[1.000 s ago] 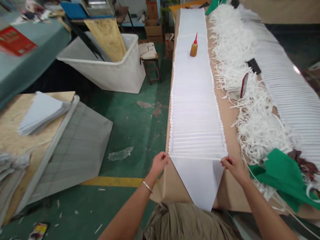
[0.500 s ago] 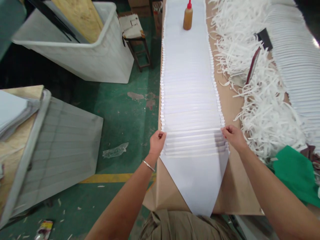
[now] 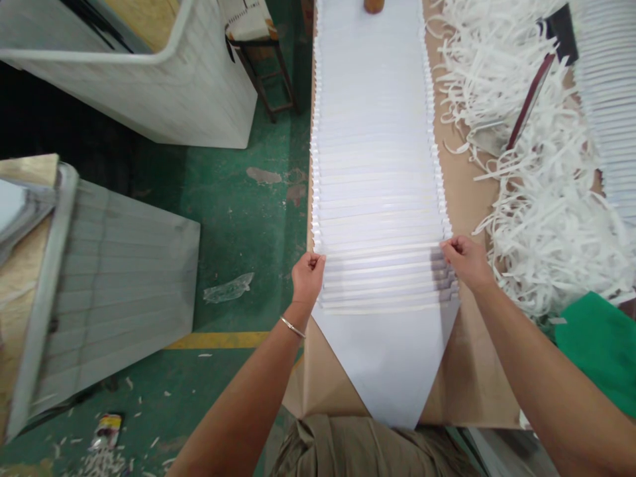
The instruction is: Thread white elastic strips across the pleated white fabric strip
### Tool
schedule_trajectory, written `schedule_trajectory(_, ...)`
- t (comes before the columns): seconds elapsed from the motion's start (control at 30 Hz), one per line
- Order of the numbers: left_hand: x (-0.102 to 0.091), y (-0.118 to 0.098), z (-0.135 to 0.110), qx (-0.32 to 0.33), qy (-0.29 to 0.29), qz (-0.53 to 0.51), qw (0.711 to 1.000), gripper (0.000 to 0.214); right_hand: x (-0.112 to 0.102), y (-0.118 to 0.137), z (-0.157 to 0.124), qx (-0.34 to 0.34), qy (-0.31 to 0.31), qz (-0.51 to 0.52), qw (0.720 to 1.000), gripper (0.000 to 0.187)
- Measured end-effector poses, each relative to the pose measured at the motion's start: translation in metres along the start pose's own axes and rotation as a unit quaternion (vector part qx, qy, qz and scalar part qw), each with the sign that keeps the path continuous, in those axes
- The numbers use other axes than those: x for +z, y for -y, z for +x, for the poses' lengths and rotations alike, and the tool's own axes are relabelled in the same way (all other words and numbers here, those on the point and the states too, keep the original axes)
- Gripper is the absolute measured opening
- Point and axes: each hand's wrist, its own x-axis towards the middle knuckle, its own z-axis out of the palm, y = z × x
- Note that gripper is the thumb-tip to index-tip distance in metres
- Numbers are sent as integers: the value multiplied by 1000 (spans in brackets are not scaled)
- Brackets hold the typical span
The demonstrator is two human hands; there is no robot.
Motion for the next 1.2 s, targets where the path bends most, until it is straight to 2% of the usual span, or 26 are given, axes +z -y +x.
schedule_trajectory(0.3,8,0,2,7,-5,26,1000,16,6,-3,2,13,-15,20,1000,33)
schedule_trajectory(0.63,16,5,7,9,-29,97,995,21,9,17,-1,-1,-50,-22,999,28)
schedule_trajectory(0.8,17,6,7,2,-34,108,994,20,15,9,1,-13,-59,-43,997,23)
schedule_trajectory(1.2,15,-6,2,-33,-20,176,984,15,20,-9,5,-32,-62,-73,995,26)
